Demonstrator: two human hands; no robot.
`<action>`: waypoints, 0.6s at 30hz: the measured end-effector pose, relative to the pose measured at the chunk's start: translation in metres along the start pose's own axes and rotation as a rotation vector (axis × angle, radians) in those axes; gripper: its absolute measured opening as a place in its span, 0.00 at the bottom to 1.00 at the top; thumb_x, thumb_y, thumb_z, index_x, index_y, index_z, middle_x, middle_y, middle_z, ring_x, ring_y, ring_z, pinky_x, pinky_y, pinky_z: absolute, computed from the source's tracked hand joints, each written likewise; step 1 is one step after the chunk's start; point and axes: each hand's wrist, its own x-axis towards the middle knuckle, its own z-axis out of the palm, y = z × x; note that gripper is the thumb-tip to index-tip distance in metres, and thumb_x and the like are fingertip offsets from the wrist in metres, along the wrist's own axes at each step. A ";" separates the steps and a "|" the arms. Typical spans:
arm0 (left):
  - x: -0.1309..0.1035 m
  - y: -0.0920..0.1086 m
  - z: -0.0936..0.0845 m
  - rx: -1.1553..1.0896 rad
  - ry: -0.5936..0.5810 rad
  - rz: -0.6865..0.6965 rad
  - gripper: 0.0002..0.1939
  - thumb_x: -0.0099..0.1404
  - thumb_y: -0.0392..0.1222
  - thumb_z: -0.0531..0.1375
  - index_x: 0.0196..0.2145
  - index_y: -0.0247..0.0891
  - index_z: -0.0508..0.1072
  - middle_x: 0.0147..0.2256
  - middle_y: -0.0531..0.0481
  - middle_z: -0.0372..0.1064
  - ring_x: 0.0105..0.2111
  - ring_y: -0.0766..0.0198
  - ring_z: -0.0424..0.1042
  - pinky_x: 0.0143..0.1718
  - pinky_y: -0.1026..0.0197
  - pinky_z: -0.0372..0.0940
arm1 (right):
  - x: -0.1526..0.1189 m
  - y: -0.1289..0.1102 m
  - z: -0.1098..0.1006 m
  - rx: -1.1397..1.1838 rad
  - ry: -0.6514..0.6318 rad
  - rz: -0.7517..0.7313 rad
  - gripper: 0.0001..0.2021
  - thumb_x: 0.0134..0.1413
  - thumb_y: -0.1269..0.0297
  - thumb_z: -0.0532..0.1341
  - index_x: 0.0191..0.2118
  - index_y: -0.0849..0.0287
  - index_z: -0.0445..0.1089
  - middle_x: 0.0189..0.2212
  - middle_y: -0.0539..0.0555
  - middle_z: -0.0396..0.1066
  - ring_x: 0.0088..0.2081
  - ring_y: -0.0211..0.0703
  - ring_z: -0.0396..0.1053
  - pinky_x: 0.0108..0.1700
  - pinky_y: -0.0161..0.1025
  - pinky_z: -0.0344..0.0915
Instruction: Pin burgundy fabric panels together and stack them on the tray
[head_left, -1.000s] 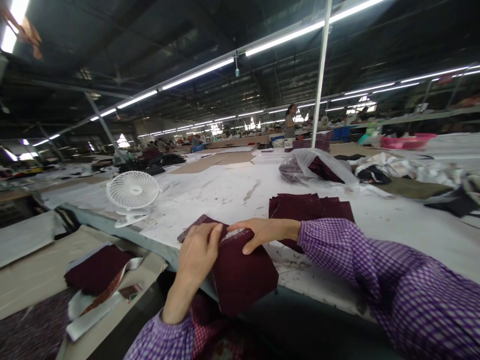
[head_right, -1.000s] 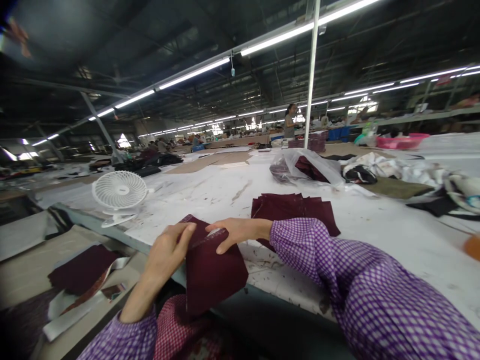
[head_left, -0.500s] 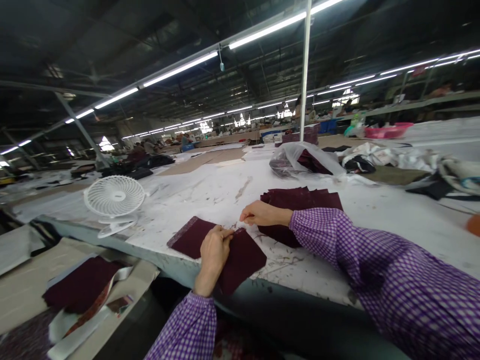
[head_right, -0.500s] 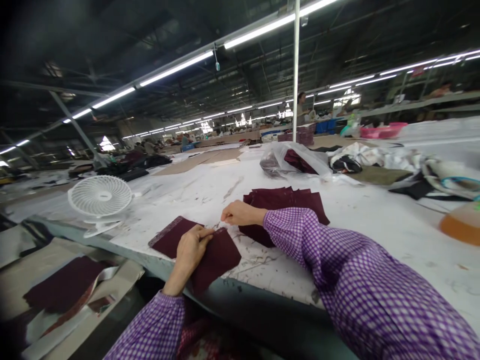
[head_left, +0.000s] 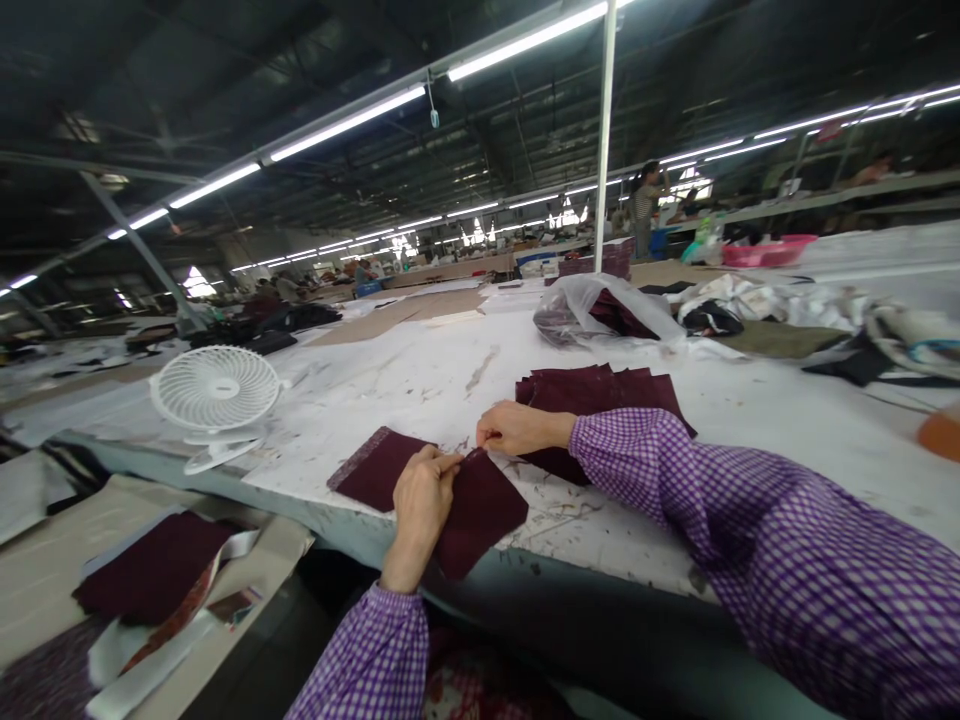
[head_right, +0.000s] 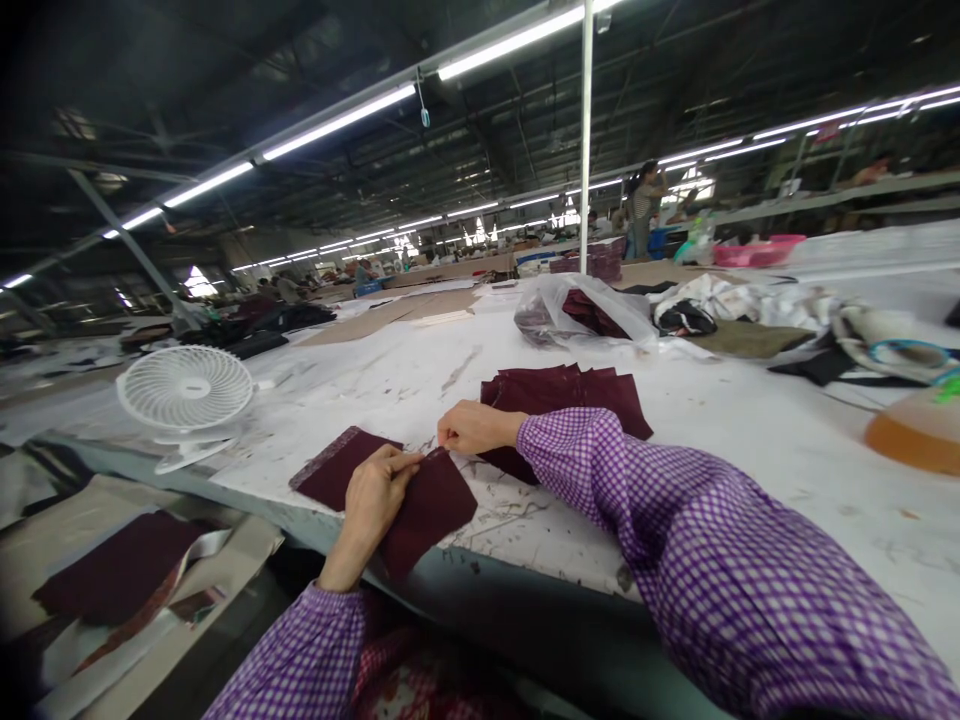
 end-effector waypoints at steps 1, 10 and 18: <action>0.000 0.000 0.000 0.009 0.001 0.002 0.11 0.63 0.36 0.57 0.40 0.44 0.79 0.34 0.52 0.72 0.38 0.63 0.70 0.36 0.63 0.60 | 0.000 -0.001 0.000 -0.007 -0.003 0.012 0.08 0.50 0.73 0.59 0.34 0.65 0.76 0.29 0.55 0.75 0.30 0.37 0.67 0.36 0.33 0.58; -0.004 0.005 -0.009 0.120 -0.055 0.003 0.14 0.65 0.36 0.54 0.41 0.44 0.78 0.35 0.51 0.71 0.40 0.62 0.69 0.38 0.63 0.60 | -0.004 -0.011 0.003 -0.176 0.019 -0.056 0.08 0.56 0.71 0.55 0.36 0.64 0.71 0.34 0.55 0.72 0.34 0.40 0.67 0.37 0.35 0.58; -0.001 0.007 -0.025 0.311 -0.212 0.105 0.20 0.65 0.34 0.51 0.50 0.50 0.73 0.35 0.50 0.68 0.42 0.58 0.66 0.43 0.57 0.58 | -0.002 -0.014 0.014 -0.366 0.043 -0.187 0.11 0.65 0.68 0.49 0.40 0.63 0.68 0.37 0.55 0.67 0.36 0.38 0.64 0.32 0.35 0.55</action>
